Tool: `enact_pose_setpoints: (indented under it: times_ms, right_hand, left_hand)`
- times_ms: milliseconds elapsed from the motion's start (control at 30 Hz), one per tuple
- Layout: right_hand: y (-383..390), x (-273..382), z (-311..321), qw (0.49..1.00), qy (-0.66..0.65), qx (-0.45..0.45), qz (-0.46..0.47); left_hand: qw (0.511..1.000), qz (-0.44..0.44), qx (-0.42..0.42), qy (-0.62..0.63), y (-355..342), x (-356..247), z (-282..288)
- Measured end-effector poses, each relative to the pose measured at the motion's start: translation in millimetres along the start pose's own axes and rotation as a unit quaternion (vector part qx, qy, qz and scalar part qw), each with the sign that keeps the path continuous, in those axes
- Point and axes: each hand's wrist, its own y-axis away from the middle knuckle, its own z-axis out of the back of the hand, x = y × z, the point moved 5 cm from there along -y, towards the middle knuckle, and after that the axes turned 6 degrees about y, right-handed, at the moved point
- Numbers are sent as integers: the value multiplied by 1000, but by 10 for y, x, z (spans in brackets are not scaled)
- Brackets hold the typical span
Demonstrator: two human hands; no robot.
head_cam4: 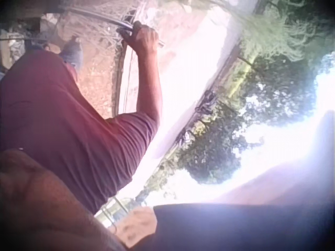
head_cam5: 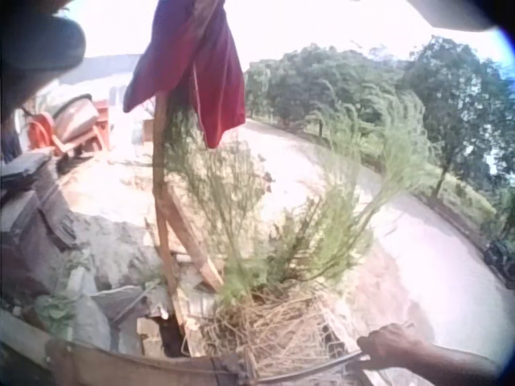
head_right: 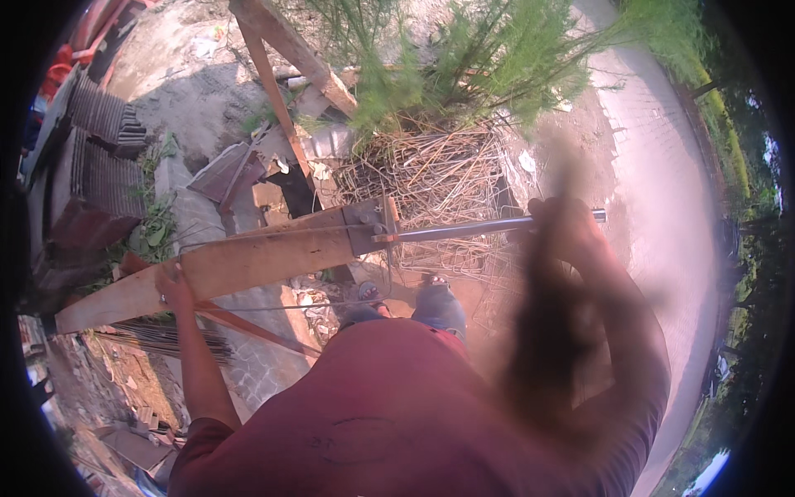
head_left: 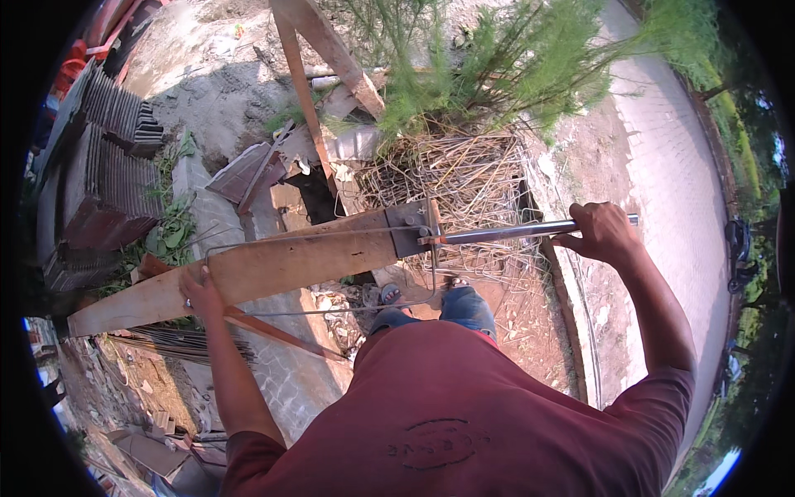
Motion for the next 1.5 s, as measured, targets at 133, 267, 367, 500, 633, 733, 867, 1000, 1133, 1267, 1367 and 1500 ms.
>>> enact_pose_setpoints:
  times_ms: [133, 267, 367, 500, 633, 733, 867, 1000, 1133, 1267, 1367, 1500]
  right_hand:
    - [110, 48, 74, 994, -32, 105, -19]
    - [617, 45, -416, 971, -74, 200, -110]
    - [715, 535, -312, 954, -114, 222, -164]
    - [693, 609, -331, 959, -83, 201, -182]
    - [402, 306, -298, 954, -102, 256, -117]
    - [96, 24, -356, 962, -89, 249, -60]
    - [-28, 43, -294, 948, -72, 300, -78]
    - [433, 411, -408, 937, -124, 290, -150]
    - [677, 724, -364, 938, -96, 246, -226]
    - [793, 833, -418, 936, -71, 224, -262]
    - [888, 967, -428, 931, -63, 200, -300]
    - [852, 842, -474, 945, -68, 178, -267]
  left_hand:
    - [1000, -1, -7, 1, -4, 23, -23]
    - [1000, -16, -7, 12, 13, 52, -56]
    - [999, -26, -14, 25, 28, 70, -17]
    - [999, -24, -21, 13, 84, 22, 69]
    - [999, -36, -12, 32, 25, -73, 90]
    - [998, -53, -20, 38, 33, -142, 110]
    - [997, -65, -24, 42, -27, -48, 14]
    - [999, -37, -2, 11, 72, -36, 48]
    - [997, -52, 6, 48, 109, -58, 123]
    - [999, -29, 4, 25, 133, -104, 175]
    - [999, -37, -3, 25, 140, -102, 156]
    - [998, -27, -46, 46, 26, 120, -71]
